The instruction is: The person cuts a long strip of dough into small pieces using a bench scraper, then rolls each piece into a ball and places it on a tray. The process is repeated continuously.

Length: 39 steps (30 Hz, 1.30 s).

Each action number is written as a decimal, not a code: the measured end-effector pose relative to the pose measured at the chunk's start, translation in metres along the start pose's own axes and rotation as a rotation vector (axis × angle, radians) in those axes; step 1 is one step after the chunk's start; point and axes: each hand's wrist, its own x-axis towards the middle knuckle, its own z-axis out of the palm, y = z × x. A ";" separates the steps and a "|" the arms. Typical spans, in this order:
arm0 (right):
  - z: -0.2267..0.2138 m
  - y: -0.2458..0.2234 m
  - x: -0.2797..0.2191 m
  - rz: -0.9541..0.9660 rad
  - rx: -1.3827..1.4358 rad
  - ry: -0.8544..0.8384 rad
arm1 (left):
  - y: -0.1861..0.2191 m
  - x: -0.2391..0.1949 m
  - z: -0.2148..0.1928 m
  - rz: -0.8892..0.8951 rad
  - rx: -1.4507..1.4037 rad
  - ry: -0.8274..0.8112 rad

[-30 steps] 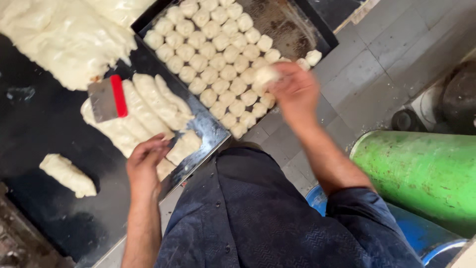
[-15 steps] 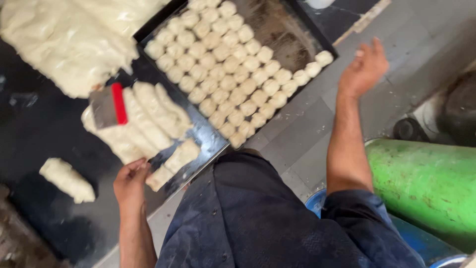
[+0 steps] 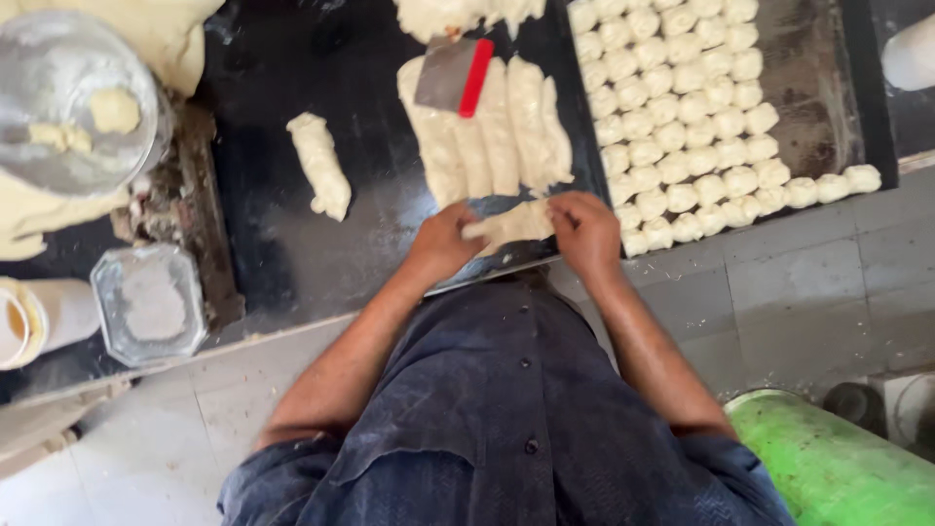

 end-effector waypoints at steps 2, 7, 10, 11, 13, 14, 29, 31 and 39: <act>0.008 0.000 0.002 0.189 0.304 -0.077 | 0.015 -0.006 -0.010 0.058 -0.366 -0.019; 0.010 -0.009 0.010 0.420 0.684 -0.300 | 0.037 -0.009 -0.004 0.021 -0.845 -0.042; 0.005 -0.031 0.013 0.172 0.457 -0.295 | 0.042 -0.007 0.006 0.034 -0.882 -0.024; 0.000 -0.040 0.015 -0.023 0.304 -0.249 | 0.045 -0.007 0.010 0.049 -0.904 -0.025; -0.015 -0.056 0.020 -0.410 -0.016 -0.149 | 0.055 -0.003 0.017 -0.077 -0.850 0.043; -0.023 -0.062 0.022 -0.552 -0.066 -0.166 | 0.060 -0.001 0.021 -0.138 -0.822 0.076; -0.014 -0.016 0.027 0.528 0.931 -0.342 | 0.126 -0.012 -0.005 0.161 -0.242 0.232; -0.012 -0.018 0.020 0.300 0.570 -0.268 | 0.125 -0.018 -0.011 0.341 -0.184 0.281; -0.021 -0.069 0.008 0.156 0.279 -0.381 | 0.063 -0.003 -0.004 0.377 0.176 0.211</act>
